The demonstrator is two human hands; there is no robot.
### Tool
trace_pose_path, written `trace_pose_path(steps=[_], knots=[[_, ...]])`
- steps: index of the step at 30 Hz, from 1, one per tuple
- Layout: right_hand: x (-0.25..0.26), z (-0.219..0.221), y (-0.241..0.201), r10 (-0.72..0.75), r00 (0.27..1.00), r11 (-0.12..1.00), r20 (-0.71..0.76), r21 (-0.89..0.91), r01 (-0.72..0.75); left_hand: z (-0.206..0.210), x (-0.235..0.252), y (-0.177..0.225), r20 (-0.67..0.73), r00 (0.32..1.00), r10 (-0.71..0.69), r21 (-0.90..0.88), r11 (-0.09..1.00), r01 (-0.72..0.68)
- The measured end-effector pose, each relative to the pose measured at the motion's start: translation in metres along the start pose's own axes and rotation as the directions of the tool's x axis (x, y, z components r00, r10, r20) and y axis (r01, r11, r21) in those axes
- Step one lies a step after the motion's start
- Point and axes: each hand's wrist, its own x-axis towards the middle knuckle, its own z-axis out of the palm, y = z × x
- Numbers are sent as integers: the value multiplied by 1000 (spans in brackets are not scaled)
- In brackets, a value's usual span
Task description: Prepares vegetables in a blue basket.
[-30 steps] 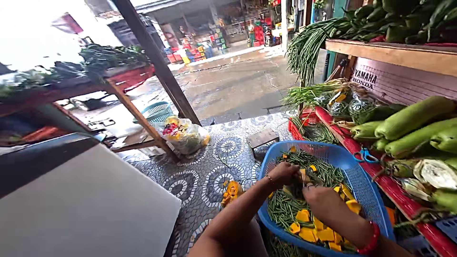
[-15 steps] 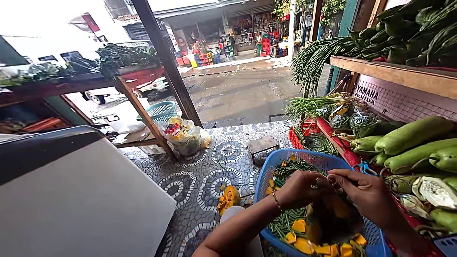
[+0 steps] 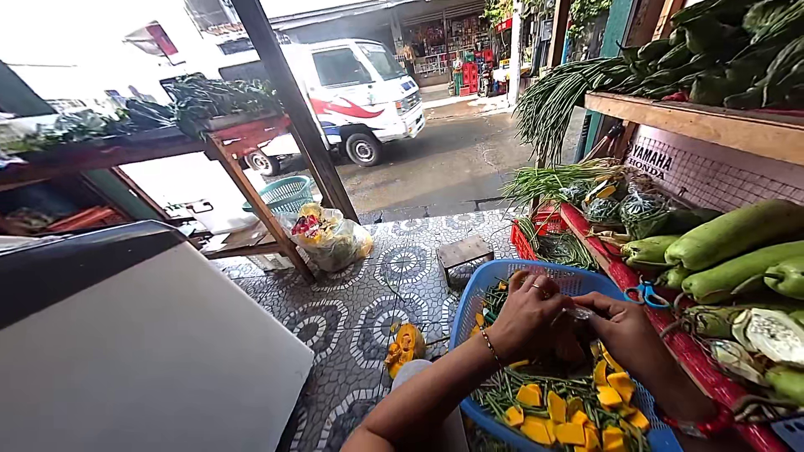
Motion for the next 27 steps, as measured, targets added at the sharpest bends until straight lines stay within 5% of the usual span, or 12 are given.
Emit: trace_pose_path(steps=[4, 6, 9, 12, 16, 20, 23, 27], knots=[[-3, 19, 13, -155, 982, 954, -110, -277, 119, 5, -5, -5, 176, 958, -225, 62, 974, 217], [-9, 28, 13, -184, 980, 917, -73, -371, 145, 6, -4, -7, 327, 838, -437, 30, 891, 452], [-15, 41, 19, -49, 998, 943, 45, -329, 61, 2, 0, -17, 536, 546, -644, -239, 504, 830], [-16, 50, 33, -88, 996, 937, 3, -339, 84, 4, -7, -22, 633, 447, -632, -422, 202, 884], [-13, 46, 40, -225, 974, 855, 23, -475, 208, 5, -8, -20, 586, 528, -615, -385, 362, 849], [-18, 46, 38, -207, 967, 758, 150, -601, 256, 6, -11, -22, 516, 582, -628, -202, 571, 795], [-22, 47, 24, 34, 962, 824, 269, -553, 126, 17, -14, -32, 445, 599, -665, -44, 652, 757], [2, 21, 12, 380, 836, 880, 396, -432, -196, 24, -20, -32, 449, 603, -659, -5, 673, 740]])
